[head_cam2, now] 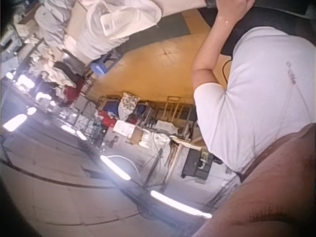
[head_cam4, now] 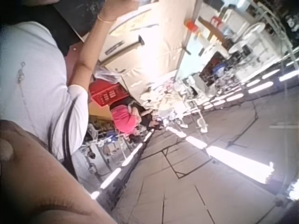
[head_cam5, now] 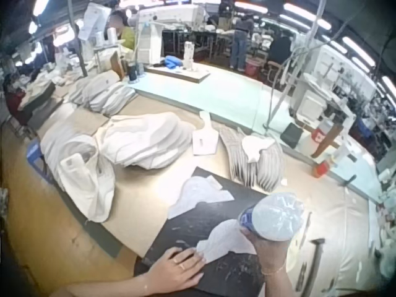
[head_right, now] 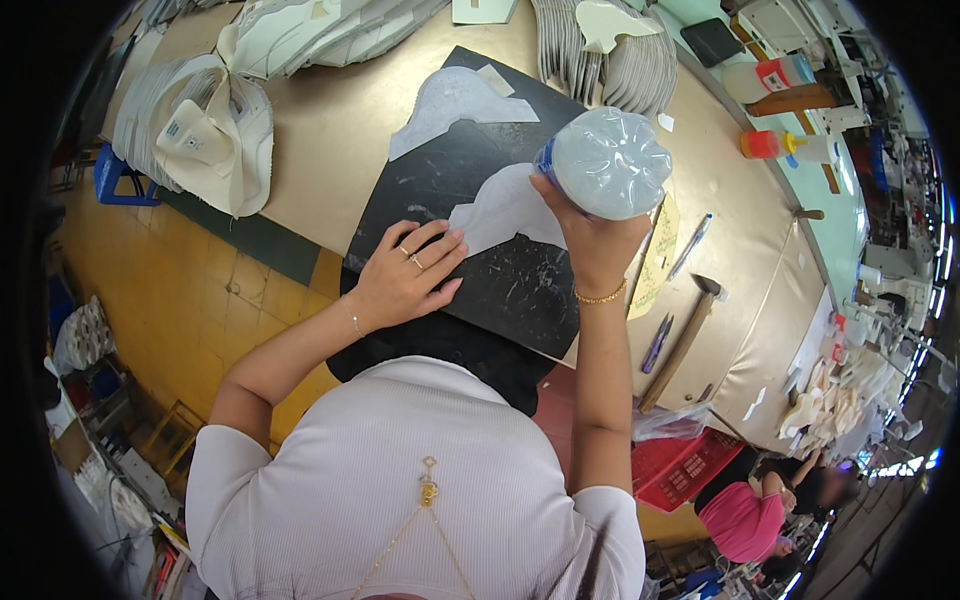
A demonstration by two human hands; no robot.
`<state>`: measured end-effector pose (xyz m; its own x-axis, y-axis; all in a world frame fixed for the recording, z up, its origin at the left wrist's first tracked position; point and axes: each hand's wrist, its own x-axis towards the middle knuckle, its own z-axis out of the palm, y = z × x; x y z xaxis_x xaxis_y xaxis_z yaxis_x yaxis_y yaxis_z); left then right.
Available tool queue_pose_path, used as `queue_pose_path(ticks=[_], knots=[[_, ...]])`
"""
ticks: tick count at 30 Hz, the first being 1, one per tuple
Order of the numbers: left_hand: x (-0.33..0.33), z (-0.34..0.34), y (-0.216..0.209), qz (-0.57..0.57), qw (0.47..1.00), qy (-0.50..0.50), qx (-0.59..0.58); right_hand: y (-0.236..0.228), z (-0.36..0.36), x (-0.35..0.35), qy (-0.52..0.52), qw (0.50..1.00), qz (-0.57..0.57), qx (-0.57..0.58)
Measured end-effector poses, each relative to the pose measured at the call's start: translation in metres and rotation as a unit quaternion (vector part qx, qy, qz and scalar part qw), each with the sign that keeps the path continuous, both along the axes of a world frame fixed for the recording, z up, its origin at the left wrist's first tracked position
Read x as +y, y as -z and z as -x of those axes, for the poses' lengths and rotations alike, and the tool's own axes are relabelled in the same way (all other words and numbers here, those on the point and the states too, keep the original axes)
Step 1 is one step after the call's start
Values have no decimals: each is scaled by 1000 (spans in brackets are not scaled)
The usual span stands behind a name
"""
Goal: The person applies glue from a plastic bottle onto white fabric pieces laid on a black cutting mat, then presses and smooths the pieces to adhere them. The person handles multiple fabric pieces one at a time, aligning and pressing them down on the mat.
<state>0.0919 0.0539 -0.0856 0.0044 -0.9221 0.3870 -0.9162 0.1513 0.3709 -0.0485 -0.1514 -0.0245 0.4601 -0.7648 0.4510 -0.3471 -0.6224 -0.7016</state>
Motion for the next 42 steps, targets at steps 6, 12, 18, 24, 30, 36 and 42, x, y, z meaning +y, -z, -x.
queue_pose_path(ticks=[6, 12, 18, 24, 30, 36, 42], knots=[[-2, 2, -1, 6, 1000, -2, 0, 11, -6, 29, -133, 981, 87, 108], [-1, 1, 1, -2, 1000, 0, 4, -4, -18, -8, 3, 999, 28, 15], [-4, 0, -2, -16, 1000, 17, 0, -10, -33, 23, -81, 996, 47, 4], [-3, 1, 1, -7, 1000, 14, 11, -9, -11, -1, 19, 999, -1, 27], [-5, 1, -1, -9, 1000, 24, -5, -17, -12, 0, 14, 995, -86, -48], [-5, 3, -1, -27, 999, 24, -29, -11, -20, 5, 32, 999, -23, 23], [-6, 4, -2, -25, 999, 19, -36, -2, 47, 9, 78, 996, -20, -35]])
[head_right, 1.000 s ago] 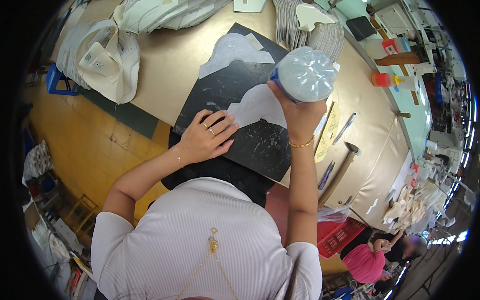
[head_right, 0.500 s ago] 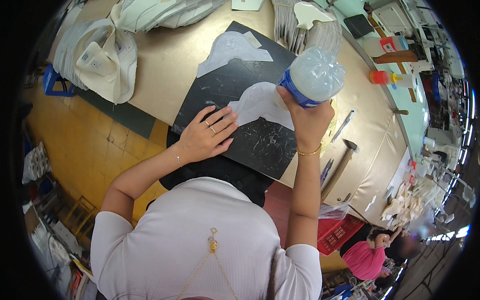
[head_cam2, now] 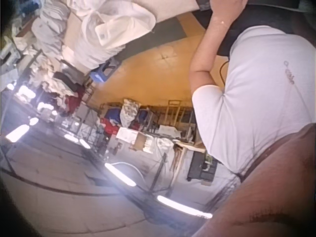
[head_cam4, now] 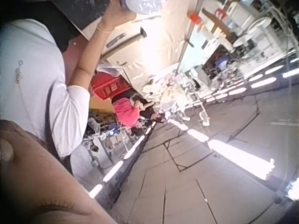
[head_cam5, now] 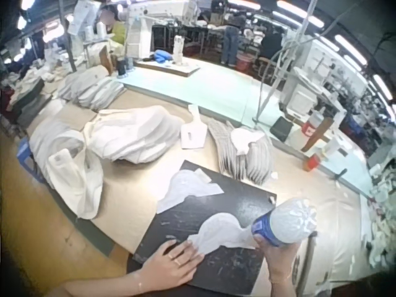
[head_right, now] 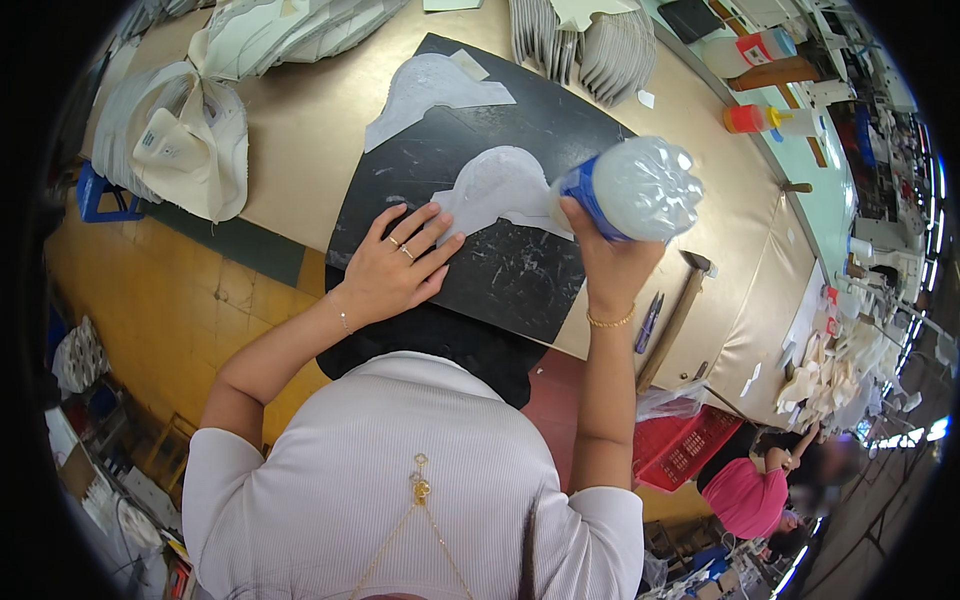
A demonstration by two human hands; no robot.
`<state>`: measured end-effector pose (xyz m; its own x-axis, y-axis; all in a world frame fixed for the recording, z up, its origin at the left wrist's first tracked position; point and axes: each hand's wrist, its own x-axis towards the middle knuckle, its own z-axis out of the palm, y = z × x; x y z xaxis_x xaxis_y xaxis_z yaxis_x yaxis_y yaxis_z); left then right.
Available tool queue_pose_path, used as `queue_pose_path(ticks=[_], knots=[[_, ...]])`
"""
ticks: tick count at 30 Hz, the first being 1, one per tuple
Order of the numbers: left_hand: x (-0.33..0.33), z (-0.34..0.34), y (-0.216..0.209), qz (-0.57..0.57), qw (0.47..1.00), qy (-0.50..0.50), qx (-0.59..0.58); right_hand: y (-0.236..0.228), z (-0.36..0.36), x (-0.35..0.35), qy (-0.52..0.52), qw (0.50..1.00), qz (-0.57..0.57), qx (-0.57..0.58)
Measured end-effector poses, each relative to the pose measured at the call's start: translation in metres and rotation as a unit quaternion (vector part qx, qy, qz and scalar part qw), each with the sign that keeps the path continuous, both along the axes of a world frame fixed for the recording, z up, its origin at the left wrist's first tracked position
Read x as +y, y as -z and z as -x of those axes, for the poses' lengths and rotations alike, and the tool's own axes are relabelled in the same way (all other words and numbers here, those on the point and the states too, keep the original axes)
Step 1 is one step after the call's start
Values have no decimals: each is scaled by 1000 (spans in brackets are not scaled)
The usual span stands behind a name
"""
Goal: The person applies glue from a plastic bottle onto white fabric pieces laid on a black cutting mat, then presses and smooths the pieces to adhere them. The person handles multiple fabric pieces one at a time, aligning and pressing them down on the mat.
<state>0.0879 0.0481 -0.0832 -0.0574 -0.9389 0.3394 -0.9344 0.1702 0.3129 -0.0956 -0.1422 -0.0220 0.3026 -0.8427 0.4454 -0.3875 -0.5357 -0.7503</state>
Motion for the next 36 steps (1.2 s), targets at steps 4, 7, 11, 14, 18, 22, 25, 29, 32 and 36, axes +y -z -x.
queue_pose_path(ticks=[4, 7, 11, 14, 18, 22, 25, 29, 32, 36], knots=[[1, 0, 0, -8, 1000, -1, 1, -17, 4, -1, 25, 998, -53, 19], [0, 0, 0, -13, 1000, 2, 4, -6, -22, -2, -24, 999, -19, -38], [-1, -1, 2, -13, 1000, 2, 3, -9, -49, 17, -117, 991, 55, 37], [1, 0, 3, -7, 1000, 2, 5, -9, -33, 22, -79, 996, -4, 42], [2, 0, 3, -2, 1000, -1, 2, -9, -3, -2, -7, 999, -20, 33], [1, 1, 2, -5, 1000, -1, -2, -19, -36, 16, -37, 999, 14, 1], [-1, 1, 2, -3, 1000, -2, -1, -5, -56, 25, -94, 994, 51, 30], [0, 2, 4, 9, 1000, -9, 7, -5, -30, 11, -61, 996, 43, 51], [0, 1, 3, 11, 1000, -8, 8, -7, -10, -7, 19, 999, -9, 38], [0, 1, 2, 8, 1000, -7, -2, -17, -50, 16, -54, 996, -54, -43]])
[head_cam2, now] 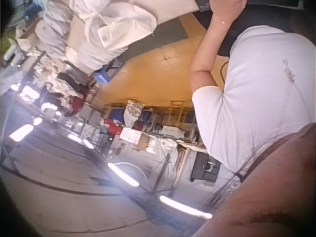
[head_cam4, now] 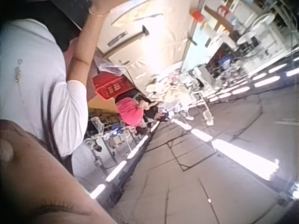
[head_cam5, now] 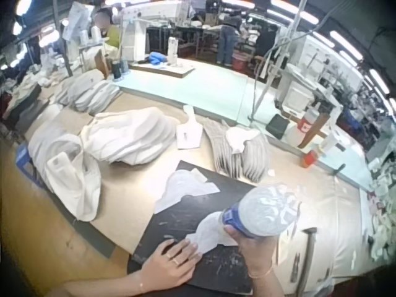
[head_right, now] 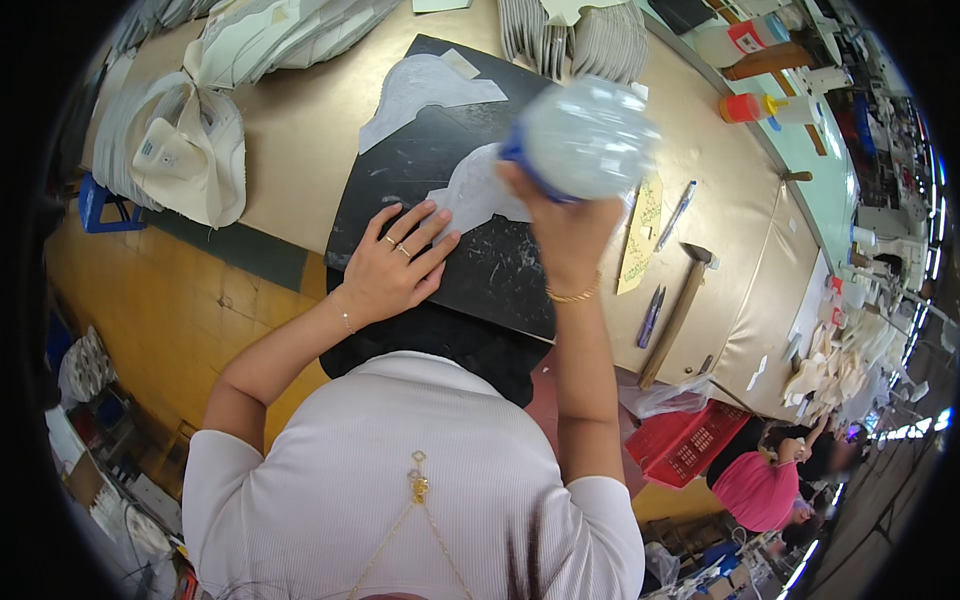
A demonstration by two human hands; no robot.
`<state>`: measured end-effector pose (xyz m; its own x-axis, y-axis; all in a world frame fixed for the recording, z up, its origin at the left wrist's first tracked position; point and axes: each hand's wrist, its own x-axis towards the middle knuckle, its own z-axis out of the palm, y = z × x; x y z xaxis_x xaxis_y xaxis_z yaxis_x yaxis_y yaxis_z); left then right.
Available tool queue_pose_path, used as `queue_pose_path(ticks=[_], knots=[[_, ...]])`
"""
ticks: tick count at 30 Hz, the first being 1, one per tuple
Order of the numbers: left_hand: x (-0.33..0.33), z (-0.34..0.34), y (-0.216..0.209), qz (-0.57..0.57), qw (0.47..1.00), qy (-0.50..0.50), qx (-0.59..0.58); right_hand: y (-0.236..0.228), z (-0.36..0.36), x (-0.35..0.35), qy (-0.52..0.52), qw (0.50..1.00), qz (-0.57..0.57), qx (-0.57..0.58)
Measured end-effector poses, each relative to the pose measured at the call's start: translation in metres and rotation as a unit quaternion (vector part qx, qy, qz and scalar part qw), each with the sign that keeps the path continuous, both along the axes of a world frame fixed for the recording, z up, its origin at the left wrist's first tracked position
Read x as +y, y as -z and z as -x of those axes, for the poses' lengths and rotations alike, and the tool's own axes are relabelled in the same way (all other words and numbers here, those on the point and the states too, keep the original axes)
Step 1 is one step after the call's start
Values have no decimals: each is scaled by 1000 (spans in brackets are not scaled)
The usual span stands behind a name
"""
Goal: The person applies glue from a plastic bottle onto white fabric pieces laid on a black cutting mat, then presses and smooths the pieces to adhere them. The person handles multiple fabric pieces one at a time, aligning and pressing them down on the mat.
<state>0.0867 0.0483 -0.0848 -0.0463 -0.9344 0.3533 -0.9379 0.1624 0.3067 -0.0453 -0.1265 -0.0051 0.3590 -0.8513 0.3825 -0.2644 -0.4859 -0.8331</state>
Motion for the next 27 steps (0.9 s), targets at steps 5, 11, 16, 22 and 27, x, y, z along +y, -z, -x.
queue_pose_path(ticks=[5, 11, 16, 22, 27], knots=[[-3, 1, 1, 7, 1000, 3, 7, 14, 4, -7, 3, 996, 82, 47], [1, 2, 4, 3, 1000, -6, 6, 4, 20, -1, 18, 1000, 1, 13], [0, 3, 1, -19, 1000, -6, 20, 32, 23, 18, -60, 966, 184, 172], [1, 2, 2, -10, 1000, -9, 17, 15, 54, -3, 50, 994, 80, 55], [0, 2, 1, -12, 1000, -5, 16, 32, 51, 13, 36, 988, 114, 97]])
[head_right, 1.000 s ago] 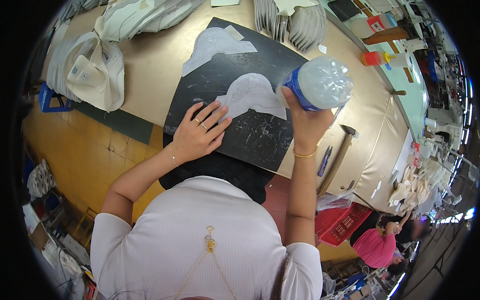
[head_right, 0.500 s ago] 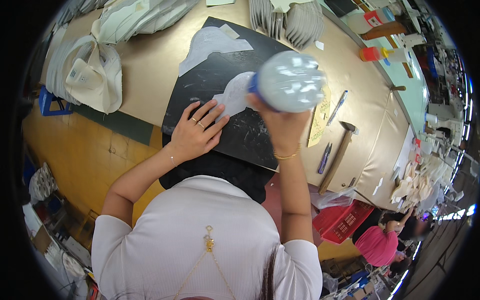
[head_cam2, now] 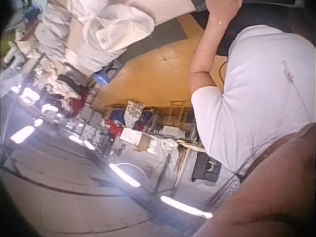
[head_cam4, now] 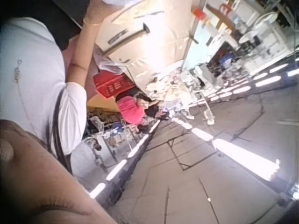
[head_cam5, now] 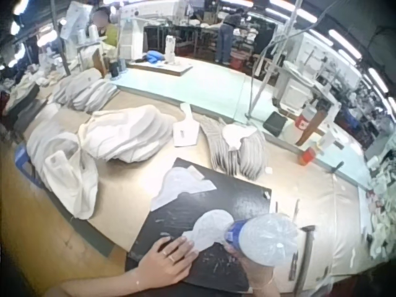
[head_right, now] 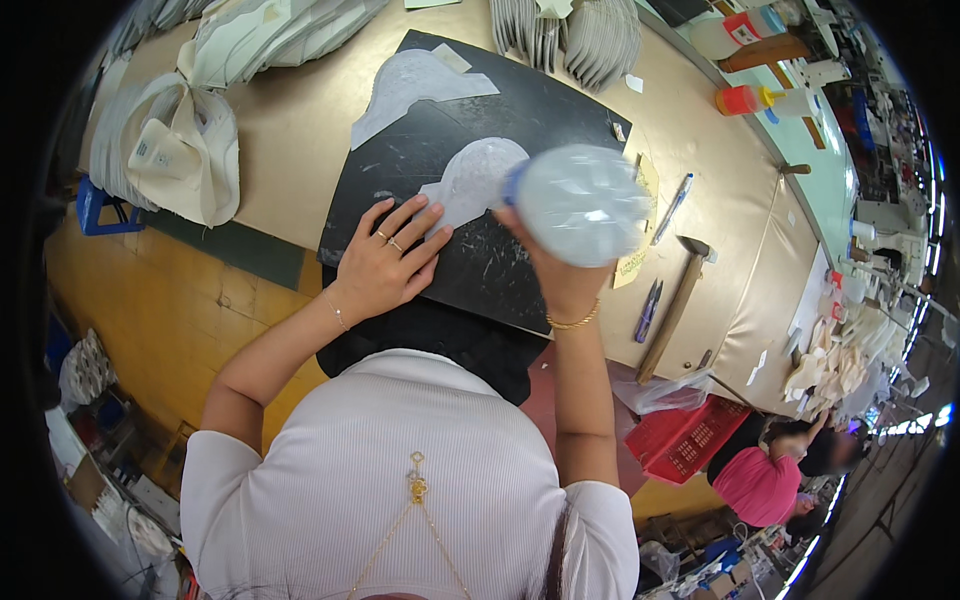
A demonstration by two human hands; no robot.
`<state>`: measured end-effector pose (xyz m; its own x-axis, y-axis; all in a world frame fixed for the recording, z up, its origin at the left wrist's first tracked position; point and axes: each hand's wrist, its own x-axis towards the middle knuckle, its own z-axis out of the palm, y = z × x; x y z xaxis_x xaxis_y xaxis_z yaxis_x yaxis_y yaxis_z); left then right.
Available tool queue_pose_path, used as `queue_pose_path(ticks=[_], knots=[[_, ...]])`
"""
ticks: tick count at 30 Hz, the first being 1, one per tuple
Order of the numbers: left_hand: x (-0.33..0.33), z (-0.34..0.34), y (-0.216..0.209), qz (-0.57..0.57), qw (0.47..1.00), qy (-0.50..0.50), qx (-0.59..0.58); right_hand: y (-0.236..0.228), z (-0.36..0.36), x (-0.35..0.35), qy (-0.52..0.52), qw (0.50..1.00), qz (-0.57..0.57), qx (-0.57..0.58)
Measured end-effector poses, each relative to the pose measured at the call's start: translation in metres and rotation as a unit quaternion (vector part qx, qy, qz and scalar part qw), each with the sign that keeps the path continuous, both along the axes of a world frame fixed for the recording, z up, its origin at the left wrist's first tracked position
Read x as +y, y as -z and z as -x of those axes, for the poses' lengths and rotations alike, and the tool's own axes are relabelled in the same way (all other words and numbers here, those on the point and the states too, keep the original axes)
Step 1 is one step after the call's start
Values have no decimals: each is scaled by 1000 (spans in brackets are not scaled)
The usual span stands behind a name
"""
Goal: The person applies glue from a plastic bottle onto white fabric pieces laid on a black cutting mat, then presses and smooths the pieces to adhere them. The person handles multiple fabric pieces one at a time, aligning and pressing them down on the mat.
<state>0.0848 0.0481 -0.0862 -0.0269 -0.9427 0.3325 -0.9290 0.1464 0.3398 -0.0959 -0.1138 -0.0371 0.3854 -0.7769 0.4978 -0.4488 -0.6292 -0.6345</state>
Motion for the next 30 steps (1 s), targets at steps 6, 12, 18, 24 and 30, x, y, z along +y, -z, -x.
queue_pose_path(ticks=[6, 12, 18, 24, 30], knots=[[0, 0, 0, 1, 1000, -6, -4, -4, 21, -13, 26, 997, -57, -36], [0, 0, 2, 1, 1000, 4, -19, -14, 4, -30, 57, 993, -51, -91], [0, -1, 0, 4, 1000, 1, -8, -17, 11, -34, 66, 996, -59, -25], [-2, -1, -1, 13, 1000, 2, 4, -22, 7, -41, 82, 972, -159, -153], [-1, -1, 1, 25, 1000, 2, 8, -14, 24, -37, 85, 971, -201, -96]])
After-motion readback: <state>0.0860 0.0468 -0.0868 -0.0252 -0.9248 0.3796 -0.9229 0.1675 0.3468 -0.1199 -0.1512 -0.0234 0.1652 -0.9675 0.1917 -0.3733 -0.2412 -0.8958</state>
